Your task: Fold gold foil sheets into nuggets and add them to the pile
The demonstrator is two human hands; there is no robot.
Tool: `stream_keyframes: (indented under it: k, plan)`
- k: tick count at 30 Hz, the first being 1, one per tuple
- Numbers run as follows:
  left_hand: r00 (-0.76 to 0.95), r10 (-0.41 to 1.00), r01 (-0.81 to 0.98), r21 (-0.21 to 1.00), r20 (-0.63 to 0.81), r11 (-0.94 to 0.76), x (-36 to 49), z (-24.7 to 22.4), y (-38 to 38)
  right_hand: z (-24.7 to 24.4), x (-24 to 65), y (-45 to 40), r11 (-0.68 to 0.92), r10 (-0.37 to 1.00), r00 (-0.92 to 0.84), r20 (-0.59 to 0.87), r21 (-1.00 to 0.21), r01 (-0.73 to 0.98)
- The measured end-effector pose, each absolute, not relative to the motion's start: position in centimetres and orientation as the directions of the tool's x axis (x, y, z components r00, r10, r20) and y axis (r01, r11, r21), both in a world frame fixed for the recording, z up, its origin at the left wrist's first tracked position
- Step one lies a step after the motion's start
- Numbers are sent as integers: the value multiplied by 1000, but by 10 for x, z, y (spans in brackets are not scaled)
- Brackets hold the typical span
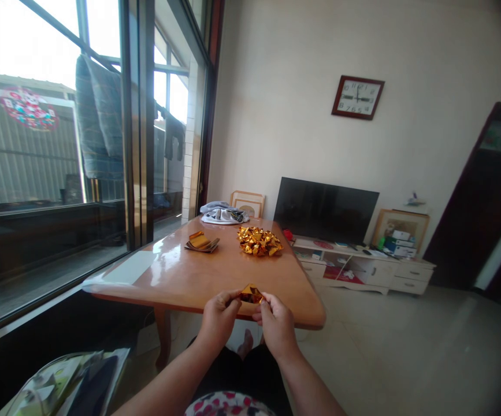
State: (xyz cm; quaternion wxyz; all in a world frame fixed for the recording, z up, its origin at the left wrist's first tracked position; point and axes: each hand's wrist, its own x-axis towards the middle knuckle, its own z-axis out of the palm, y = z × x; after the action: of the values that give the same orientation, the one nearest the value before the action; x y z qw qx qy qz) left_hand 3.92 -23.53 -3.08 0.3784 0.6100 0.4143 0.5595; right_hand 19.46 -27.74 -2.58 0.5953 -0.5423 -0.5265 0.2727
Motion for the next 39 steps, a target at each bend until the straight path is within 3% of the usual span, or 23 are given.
stream_keyframes:
  k: [7, 21, 31, 39]
  plan:
    - [25, 960, -28, 961, 277, -277, 38, -28, -236, -26, 196, -278, 240, 883, 340, 323, -934, 264]
    - [10, 957, -19, 957, 290, -290, 38, -29, -234, -23, 190, -285, 296, 848, 282, 449, -842, 452]
    - [19, 956, -10, 957, 291, -291, 37, -31, -232, -24, 195, -284, 282, 854, 301, 424, -864, 418]
    - [20, 941, 25, 941, 338, -339, 39, -35, -230, -26, 197, -281, 266, 839, 306, 450, -830, 490]
